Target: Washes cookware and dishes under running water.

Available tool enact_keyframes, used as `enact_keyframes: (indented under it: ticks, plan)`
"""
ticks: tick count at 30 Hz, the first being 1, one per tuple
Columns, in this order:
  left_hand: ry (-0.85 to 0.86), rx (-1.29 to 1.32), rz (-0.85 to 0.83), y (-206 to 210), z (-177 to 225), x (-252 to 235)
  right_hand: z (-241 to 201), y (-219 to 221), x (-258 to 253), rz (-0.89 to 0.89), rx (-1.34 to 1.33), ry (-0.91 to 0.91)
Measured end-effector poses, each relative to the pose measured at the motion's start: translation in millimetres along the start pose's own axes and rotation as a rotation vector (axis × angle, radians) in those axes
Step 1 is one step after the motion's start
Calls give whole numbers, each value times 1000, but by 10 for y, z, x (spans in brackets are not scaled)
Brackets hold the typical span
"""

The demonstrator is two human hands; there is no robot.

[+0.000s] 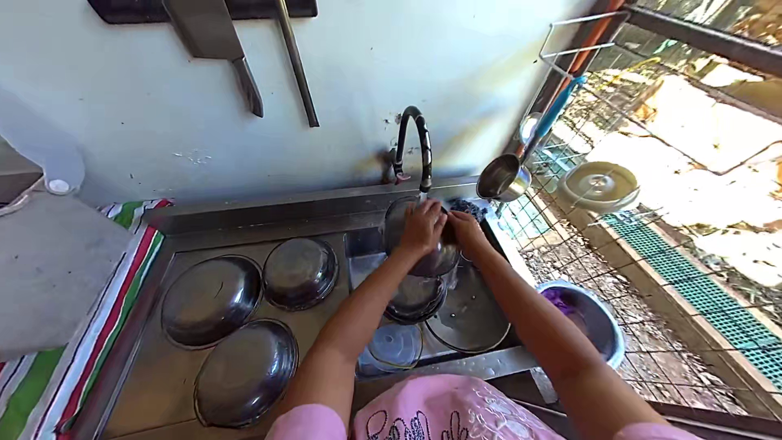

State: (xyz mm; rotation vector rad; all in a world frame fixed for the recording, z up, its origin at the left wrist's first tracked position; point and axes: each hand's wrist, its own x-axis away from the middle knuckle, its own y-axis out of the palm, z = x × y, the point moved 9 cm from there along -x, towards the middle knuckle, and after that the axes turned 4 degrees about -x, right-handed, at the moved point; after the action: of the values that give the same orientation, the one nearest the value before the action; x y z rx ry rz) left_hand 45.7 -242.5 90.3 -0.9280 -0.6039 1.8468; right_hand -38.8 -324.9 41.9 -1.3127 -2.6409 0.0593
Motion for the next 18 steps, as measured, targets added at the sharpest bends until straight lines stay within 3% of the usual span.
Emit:
enact_keyframes:
  ticks: [2, 5, 7, 8, 10, 12, 16, 18]
  plan:
    - [-57, -17, 12, 26, -277, -285, 33, -116, 52, 107, -40, 13]
    - [-397, 101, -10, 19, -726, -422, 30, -177, 70, 211, -73, 12]
    - [-506, 127, 26, 86, -739, -406, 44, -143, 24, 218, -70, 21]
    - [-476, 133, 56, 119, -645, -400, 47, -105, -12, 211, -72, 19]
    - [-257, 104, 84, 184, -397, -398, 29, -18, -75, 207, -140, 13]
    - [-73, 79, 162, 218, -405, -352, 12, 42, -104, 211, -269, 46]
    - [-299, 181, 149, 368, -674, -61, -27, 123, -343, 237, -576, 137]
    - [-376, 429, 196, 490, -663, 100, -8, 296, -452, 187, -630, 163]
